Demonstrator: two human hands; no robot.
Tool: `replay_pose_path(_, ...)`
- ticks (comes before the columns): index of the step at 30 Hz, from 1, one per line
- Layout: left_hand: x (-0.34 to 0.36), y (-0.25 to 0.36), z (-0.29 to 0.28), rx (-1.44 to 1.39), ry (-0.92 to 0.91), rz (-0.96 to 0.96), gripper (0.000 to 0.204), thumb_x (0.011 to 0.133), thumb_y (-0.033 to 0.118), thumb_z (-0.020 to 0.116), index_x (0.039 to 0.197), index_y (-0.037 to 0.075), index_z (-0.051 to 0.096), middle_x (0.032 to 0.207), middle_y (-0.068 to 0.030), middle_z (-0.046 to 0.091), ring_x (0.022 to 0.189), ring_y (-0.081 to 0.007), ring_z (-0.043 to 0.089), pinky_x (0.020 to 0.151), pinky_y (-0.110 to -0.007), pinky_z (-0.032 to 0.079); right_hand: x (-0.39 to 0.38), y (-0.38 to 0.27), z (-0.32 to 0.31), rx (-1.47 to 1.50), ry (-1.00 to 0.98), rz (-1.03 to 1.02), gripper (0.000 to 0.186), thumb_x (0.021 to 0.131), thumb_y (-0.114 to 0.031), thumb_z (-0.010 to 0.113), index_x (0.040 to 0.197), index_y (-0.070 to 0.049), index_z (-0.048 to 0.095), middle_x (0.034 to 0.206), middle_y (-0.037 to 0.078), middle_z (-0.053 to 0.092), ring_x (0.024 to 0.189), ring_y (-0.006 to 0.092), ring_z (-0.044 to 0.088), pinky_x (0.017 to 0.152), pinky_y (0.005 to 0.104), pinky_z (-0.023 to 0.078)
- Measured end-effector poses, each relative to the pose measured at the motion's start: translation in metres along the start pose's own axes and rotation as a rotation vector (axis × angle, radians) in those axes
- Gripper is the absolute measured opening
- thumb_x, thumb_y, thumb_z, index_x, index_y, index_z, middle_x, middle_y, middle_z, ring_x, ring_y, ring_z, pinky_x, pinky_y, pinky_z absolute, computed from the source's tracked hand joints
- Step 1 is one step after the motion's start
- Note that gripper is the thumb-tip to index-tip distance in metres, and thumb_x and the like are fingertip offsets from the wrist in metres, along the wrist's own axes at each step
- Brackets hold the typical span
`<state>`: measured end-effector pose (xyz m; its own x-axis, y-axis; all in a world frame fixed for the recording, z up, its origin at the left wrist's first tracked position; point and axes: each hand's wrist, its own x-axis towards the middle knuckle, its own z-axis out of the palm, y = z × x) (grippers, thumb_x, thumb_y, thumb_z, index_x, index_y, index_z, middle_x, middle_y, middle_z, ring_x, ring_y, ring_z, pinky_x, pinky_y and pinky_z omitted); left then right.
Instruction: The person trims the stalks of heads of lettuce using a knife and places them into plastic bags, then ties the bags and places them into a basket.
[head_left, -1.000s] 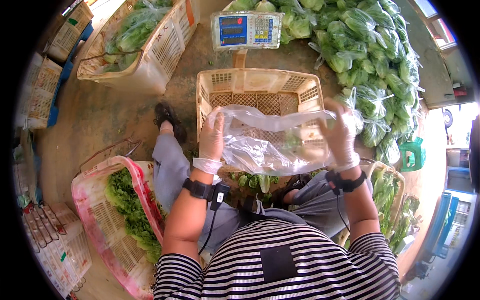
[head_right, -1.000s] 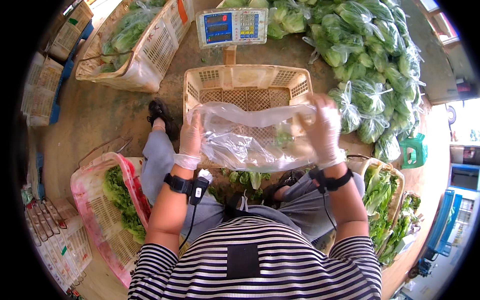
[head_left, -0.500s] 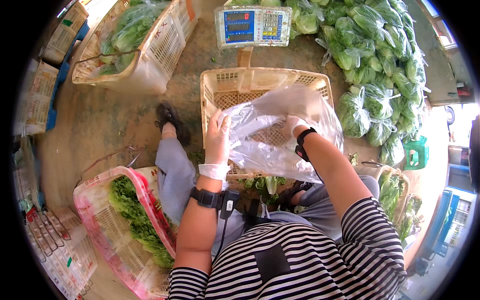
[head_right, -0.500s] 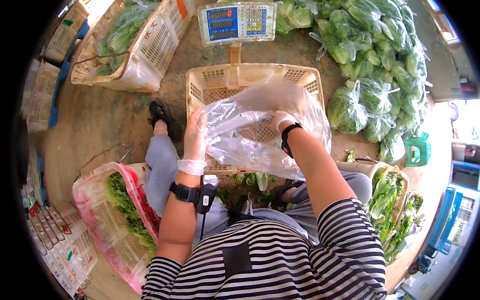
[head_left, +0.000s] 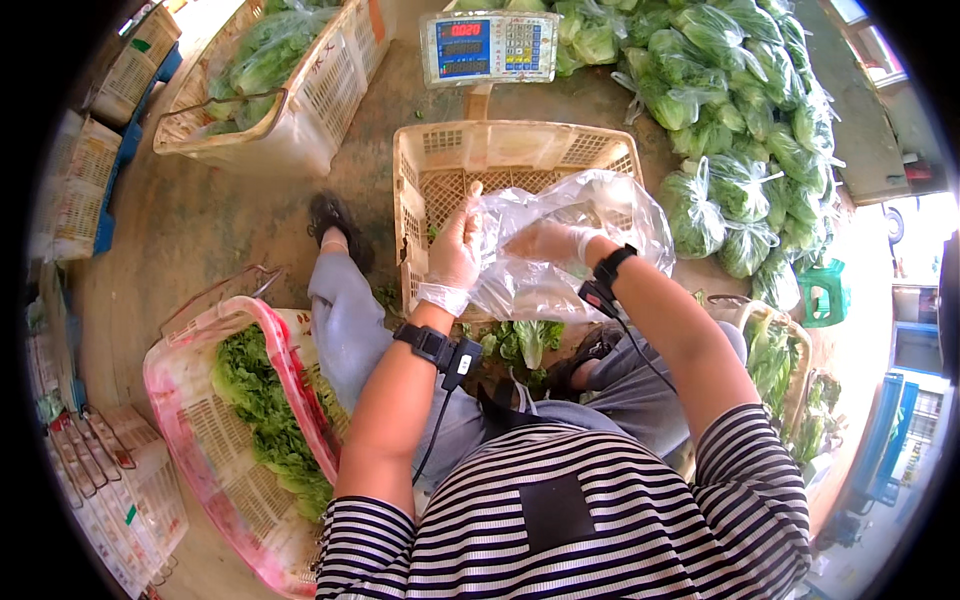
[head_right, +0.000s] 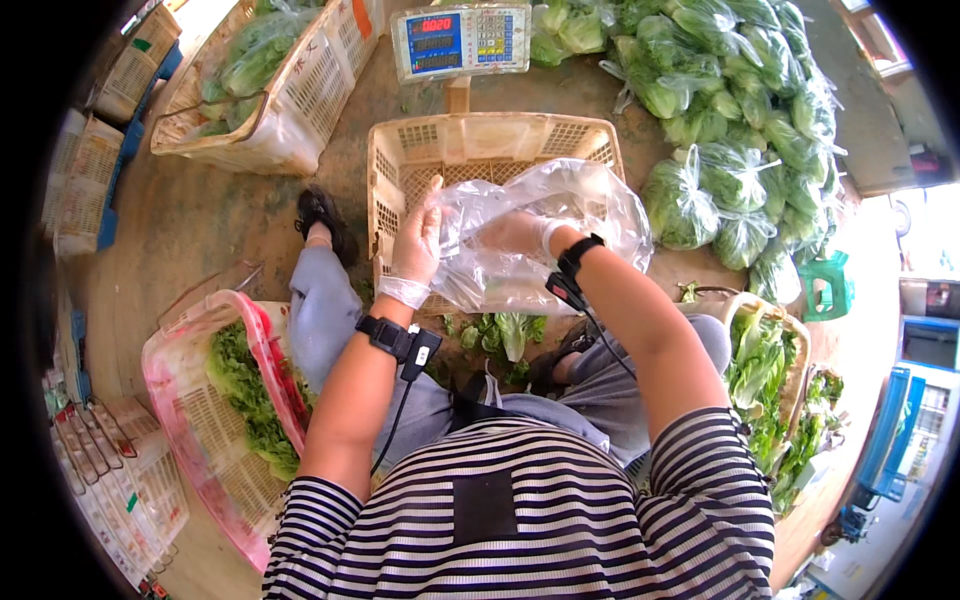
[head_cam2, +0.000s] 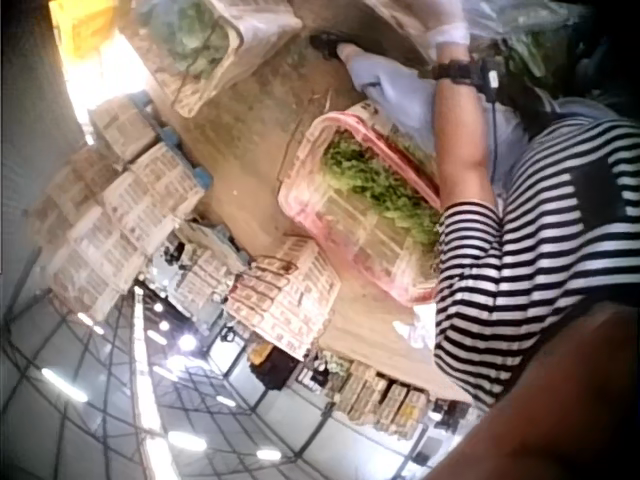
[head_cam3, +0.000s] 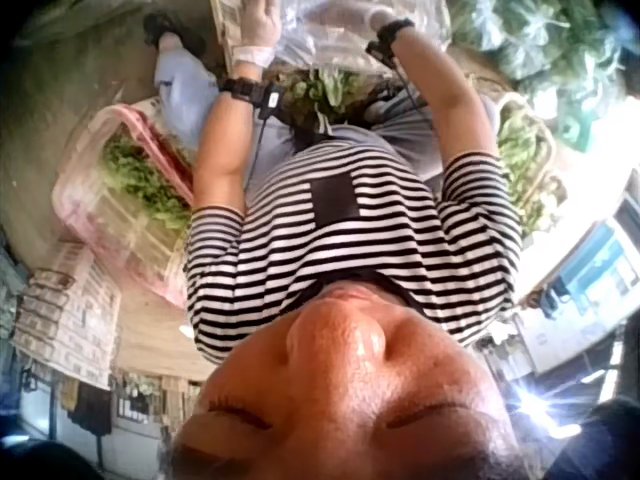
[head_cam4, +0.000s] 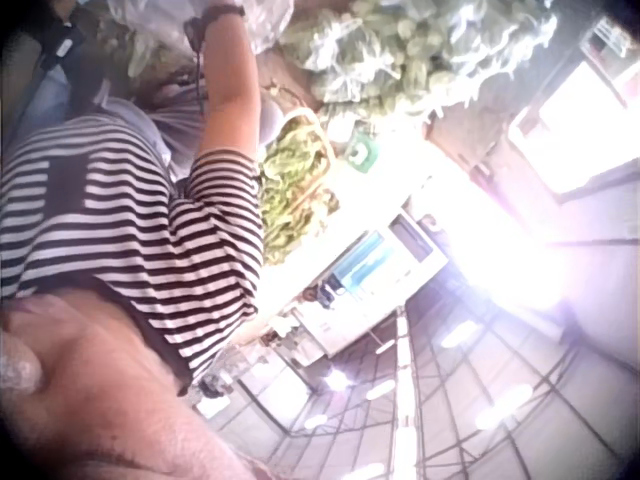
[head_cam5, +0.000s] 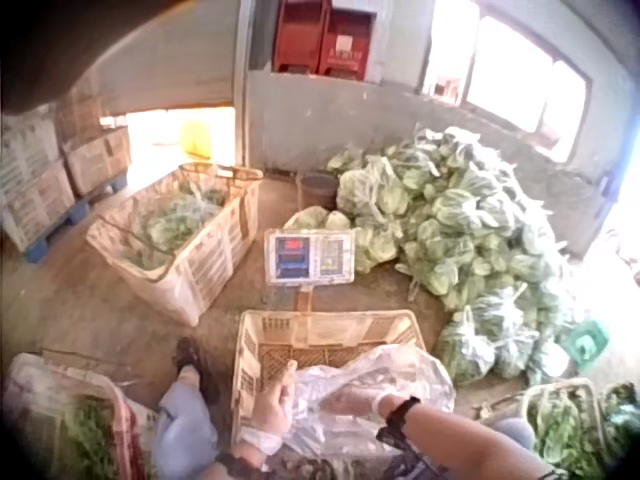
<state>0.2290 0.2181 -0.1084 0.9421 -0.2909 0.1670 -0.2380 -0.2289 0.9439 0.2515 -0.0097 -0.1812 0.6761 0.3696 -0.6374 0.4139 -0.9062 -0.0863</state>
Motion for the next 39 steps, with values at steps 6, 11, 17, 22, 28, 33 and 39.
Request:
replay_pose_path(6,-0.027,-0.036,-0.011,0.127,0.058,0.028,0.041,0.097,0.016,0.040,0.138,0.015,0.036,0.130,-0.0104,0.050,0.104,-0.0214,0.058,0.088,-0.029,0.044,-0.046,-0.063,-0.052,0.264,0.008,0.008,0.066,0.084,-0.058,0.047,0.127,-0.008,0.049,0.134,0.008,0.047,0.120,0.0247,0.046,0.098,0.0353,0.037)
replay_pose_path(11,0.000,-0.037,0.011,-0.407,0.060,-0.222,0.056,0.094,0.024,0.047,0.143,0.010,0.023,0.135,-0.0119,0.042,0.116,-0.0276,0.048,0.094,-0.031,0.041,-0.066,-0.069,-0.003,0.483,-0.196,0.124,0.062,0.086,-0.056,0.045,0.122,-0.006,0.053,0.130,0.012,0.050,0.117,0.0308,0.048,0.098,0.0376,0.036)
replay_pose_path(17,-0.048,0.021,-0.087,-0.126,0.165,-0.215,0.079,0.084,0.031,0.062,0.141,-0.002,0.019,0.137,-0.0222,0.037,0.123,-0.0262,0.043,0.101,-0.034,0.033,-0.119,-0.098,-0.002,0.839,0.452,0.044,0.036,0.087,-0.027,0.054,0.116,-0.005,0.058,0.111,0.016,0.062,0.100,0.0281,0.059,0.085,0.0308,0.046)
replay_pose_path(22,-0.190,0.087,-0.235,0.074,0.227,-0.106,0.041,0.085,0.016,0.061,0.124,0.009,0.052,0.113,-0.0054,0.061,0.094,-0.0126,0.058,0.084,-0.027,0.045,-0.227,-0.096,0.026,1.087,0.614,0.142,0.029,0.090,-0.011,0.051,0.117,0.000,0.057,0.115,0.010,0.060,0.107,0.0177,0.054,0.094,0.0281,0.040)
replay_pose_path(28,-0.422,0.042,-0.328,0.854,0.169,-0.588,0.040,0.078,0.022,0.064,0.117,0.011,0.057,0.107,-0.0101,0.062,0.098,-0.0251,0.059,0.086,-0.035,0.046,-0.262,-0.101,0.046,1.179,0.745,0.284,0.028,0.095,-0.014,0.047,0.116,0.001,0.057,0.113,0.009,0.060,0.104,0.0176,0.056,0.095,0.0302,0.041)
replay_pose_path(33,-0.481,-0.005,-0.276,0.869,-0.432,-0.672,0.052,0.072,0.031,0.067,0.120,0.017,0.055,0.122,-0.0092,0.055,0.115,-0.0299,0.049,0.096,-0.042,0.039,-0.255,-0.098,0.022,0.996,0.745,0.127,0.028,0.095,-0.015,0.047,0.117,0.000,0.057,0.114,0.009,0.060,0.105,0.0172,0.055,0.094,0.0294,0.040)
replay_pose_path(39,-0.493,-0.088,-0.214,1.229,-0.702,-0.412,0.060,0.074,0.023,0.066,0.130,0.021,0.044,0.123,-0.0048,0.053,0.118,-0.0286,0.045,0.106,-0.052,0.018,-0.253,-0.138,-0.005,0.886,0.689,0.082,0.030,0.095,-0.015,0.047,0.119,0.000,0.055,0.115,0.010,0.059,0.105,0.0173,0.054,0.095,0.0285,0.039)
